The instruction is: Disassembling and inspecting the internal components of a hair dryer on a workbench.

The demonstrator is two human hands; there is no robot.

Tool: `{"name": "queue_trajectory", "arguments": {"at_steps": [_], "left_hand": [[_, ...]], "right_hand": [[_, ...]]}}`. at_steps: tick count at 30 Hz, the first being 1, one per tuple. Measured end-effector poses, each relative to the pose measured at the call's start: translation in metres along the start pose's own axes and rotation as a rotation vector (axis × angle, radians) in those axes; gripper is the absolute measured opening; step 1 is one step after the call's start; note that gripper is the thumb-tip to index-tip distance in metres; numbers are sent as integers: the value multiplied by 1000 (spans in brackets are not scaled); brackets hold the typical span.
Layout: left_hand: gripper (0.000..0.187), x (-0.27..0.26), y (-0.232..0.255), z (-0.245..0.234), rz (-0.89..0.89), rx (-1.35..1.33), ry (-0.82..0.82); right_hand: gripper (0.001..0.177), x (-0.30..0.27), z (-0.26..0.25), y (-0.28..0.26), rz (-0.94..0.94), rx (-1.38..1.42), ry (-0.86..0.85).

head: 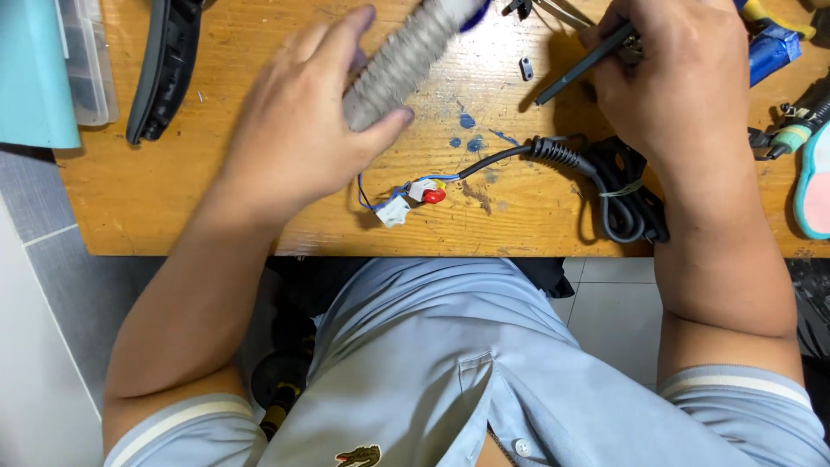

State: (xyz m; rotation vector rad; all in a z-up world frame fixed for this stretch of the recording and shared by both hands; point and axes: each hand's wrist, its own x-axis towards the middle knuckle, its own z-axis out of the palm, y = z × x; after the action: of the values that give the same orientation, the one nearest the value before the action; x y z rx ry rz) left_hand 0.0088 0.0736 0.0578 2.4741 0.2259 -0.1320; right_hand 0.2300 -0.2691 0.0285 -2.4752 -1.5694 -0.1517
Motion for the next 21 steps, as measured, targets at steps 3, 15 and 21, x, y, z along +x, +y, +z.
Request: {"name": "queue_trajectory", "arguments": {"at_steps": [3,15,21], "left_hand": [[74,-4,13,-2,-105,-124,4],[70,-42,-23,15,179,-589,782],[100,-39,-31,24,146,-727,741]], "right_hand": [[22,-7,8,6,39,-97,-85],[20,-3,-16,5,21,57,-22],[35,-17,-66,-30,75,204,-111]]}}
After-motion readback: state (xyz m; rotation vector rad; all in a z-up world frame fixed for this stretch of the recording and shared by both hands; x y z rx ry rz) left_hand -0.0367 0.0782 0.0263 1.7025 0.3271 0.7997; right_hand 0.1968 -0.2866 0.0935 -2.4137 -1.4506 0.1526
